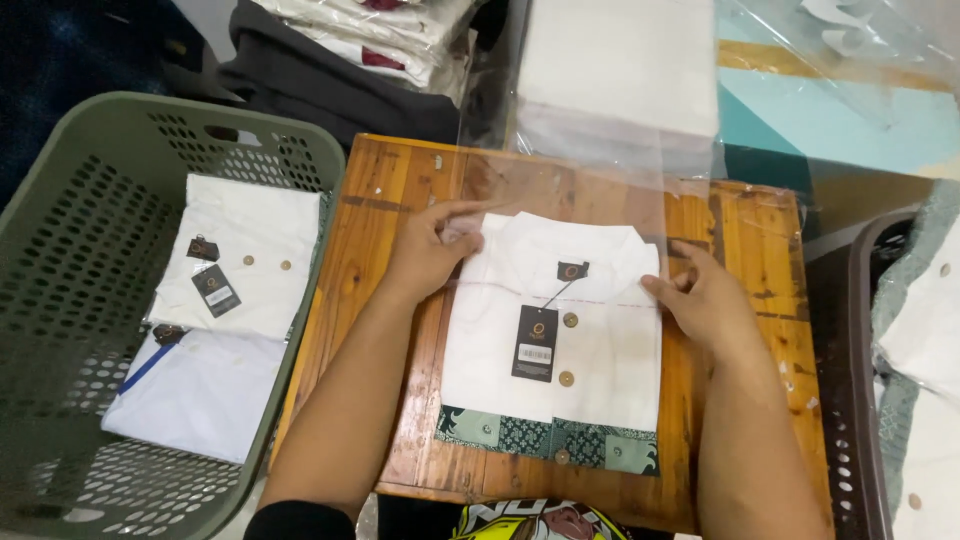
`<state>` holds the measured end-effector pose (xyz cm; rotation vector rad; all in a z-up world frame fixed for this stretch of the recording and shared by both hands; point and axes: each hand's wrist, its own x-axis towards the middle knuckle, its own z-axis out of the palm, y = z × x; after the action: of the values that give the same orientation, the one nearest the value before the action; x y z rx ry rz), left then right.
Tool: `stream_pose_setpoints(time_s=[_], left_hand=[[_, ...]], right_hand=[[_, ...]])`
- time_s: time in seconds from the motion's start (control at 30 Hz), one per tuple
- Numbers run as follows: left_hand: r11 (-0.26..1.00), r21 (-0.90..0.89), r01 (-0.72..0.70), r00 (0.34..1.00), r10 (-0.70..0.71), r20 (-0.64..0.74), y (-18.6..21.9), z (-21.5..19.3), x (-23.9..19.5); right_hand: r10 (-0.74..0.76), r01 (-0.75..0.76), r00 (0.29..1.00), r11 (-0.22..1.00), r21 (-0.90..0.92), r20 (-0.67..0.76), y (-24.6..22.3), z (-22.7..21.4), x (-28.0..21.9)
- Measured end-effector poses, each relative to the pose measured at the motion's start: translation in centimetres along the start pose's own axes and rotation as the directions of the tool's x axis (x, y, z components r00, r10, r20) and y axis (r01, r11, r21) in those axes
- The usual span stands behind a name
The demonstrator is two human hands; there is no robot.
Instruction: Packaging folded shirts into clear plastic bags at a workstation.
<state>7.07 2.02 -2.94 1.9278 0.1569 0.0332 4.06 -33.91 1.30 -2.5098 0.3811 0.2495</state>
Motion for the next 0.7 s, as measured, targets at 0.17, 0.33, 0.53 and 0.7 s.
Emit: stream_pose_setpoints(time_s=[0.17,0.33,0.53,0.7], left_hand=[[0.926,-0.355,0.129,0.982,-0.07,0.174,1.3,-0.7,-0.7],[0.903,-0.41,0.129,0.991,-0.1,0.092,1.4,-0.2,-0.6],[0.93,-0.363,0.047,0.998,-0.054,-0.01,2.0,-0.3,-0.9],[0.999,-0.043,0.032,0.997,-0.035,-0.064,3.8,-1.0,-1.8]], right_hand=[[-0.085,0.126,0.987,0.936,0.329,-0.138,0.2,0.4,-0.2],[-0.089,0.155,0.983,0.876,0.457,-0.163,-0.4,0.4,-0.7],[-0.086,0.198,0.977,0.691,0.696,-0.193,0.5,2.1,0.4],[-0.059,0.154,0.988,0.46,0.874,-0.143,1.4,3.5,1.9]])
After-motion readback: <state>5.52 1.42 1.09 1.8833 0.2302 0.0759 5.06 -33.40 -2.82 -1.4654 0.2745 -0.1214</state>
